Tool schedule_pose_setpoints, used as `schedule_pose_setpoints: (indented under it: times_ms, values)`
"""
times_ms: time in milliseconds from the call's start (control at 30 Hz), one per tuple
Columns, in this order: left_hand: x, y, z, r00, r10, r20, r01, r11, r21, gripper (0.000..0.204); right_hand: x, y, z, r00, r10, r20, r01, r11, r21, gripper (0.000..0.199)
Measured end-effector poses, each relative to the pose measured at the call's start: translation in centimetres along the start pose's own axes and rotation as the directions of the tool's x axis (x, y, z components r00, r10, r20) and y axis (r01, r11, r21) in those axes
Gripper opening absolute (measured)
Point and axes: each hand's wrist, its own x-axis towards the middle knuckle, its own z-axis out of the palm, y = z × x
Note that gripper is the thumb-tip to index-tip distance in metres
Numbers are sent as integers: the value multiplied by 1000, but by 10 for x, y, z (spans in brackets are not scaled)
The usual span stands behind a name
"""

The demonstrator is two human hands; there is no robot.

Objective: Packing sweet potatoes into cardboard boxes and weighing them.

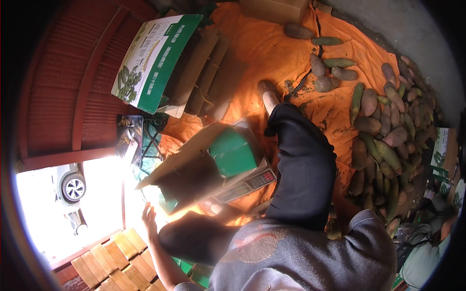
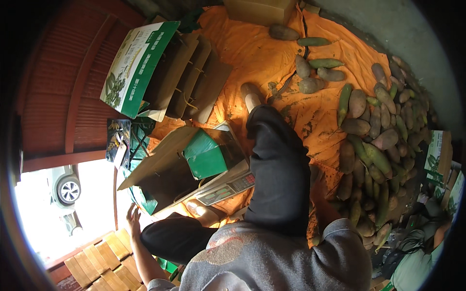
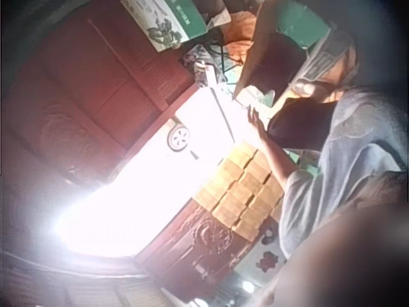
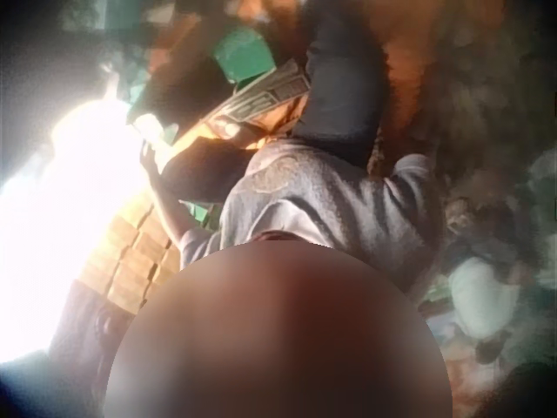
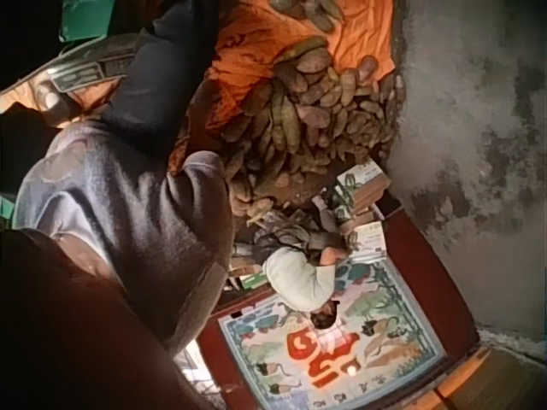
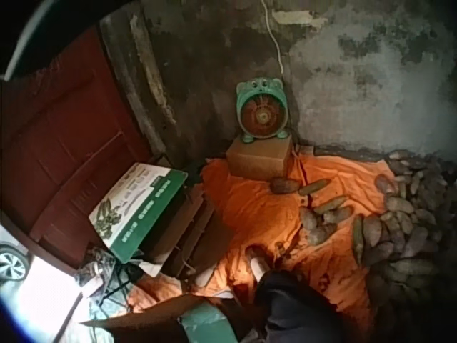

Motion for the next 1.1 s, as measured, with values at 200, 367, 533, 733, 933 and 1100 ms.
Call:
schedule_pose_setpoints:
  times_ms: [200, 367, 533, 733, 933, 1100]
  values:
    - [-34, -8, -23, 992, 92, -82, -95, 995, -34, 38, 12, -133, -50, 977, -129, -169, 68, 943, -326, 94]
    - [-44, 25, -32, 828, 534, -169, -391, 768, 507, 32, -2, -153, -75, 952, -191, -240, 149, 972, -183, 93]
    - [-32, 103, -18, 751, 606, -262, -571, 795, 203, 37, 23, -119, -160, 918, -252, -305, 238, 968, -81, 91]
    - [-30, 175, 9, 602, 776, -189, -703, 627, 335, 49, -74, -255, -311, 681, -459, -570, 464, 873, -149, 105]
    - [-3, 163, 8, 572, 803, -168, -734, 592, 333, 54, -242, -433, -360, 436, -787, -436, 867, 498, -33, 92]
    - [10, 153, 6, 664, 737, -123, -707, 673, 217, 47, -353, -557, -292, 25, -1000, -13, 991, 27, -130, 94]
